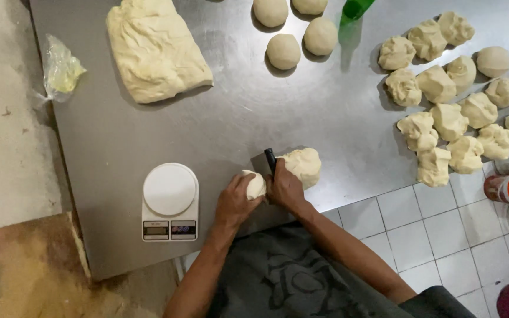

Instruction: Cutting, weighing, and shaping portions of dough for bread production.

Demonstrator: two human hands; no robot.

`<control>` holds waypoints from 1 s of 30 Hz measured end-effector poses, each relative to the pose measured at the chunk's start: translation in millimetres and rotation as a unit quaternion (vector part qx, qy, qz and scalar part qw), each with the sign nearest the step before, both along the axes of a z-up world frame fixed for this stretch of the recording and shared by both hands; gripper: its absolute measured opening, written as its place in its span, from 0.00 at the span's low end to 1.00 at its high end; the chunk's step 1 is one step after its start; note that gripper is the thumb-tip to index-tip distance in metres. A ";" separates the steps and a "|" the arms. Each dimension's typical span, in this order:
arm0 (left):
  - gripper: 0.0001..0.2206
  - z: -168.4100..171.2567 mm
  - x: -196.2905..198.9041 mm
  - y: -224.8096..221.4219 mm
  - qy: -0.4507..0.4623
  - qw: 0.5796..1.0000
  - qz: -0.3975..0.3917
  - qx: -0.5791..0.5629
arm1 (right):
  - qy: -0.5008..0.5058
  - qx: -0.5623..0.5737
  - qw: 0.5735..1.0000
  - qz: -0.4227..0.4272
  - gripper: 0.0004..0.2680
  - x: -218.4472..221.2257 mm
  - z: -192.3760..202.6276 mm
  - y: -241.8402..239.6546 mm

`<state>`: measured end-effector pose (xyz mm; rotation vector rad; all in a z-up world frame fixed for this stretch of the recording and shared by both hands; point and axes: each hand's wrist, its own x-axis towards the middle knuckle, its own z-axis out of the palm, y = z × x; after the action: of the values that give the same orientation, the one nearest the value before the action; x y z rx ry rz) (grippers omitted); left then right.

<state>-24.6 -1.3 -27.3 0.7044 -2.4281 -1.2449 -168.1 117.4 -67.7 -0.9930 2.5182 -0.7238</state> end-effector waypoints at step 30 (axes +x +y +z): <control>0.26 13.4 87.4 -17.8 -0.016 0.968 0.144 -0.204 | -0.127 0.022 0.992 -0.011 0.17 -28.5 15.8 -0.9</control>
<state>62.8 -19.1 -13.8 0.9107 -2.3865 -0.6013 -196.7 116.5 -51.9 -0.8026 2.3167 -0.7474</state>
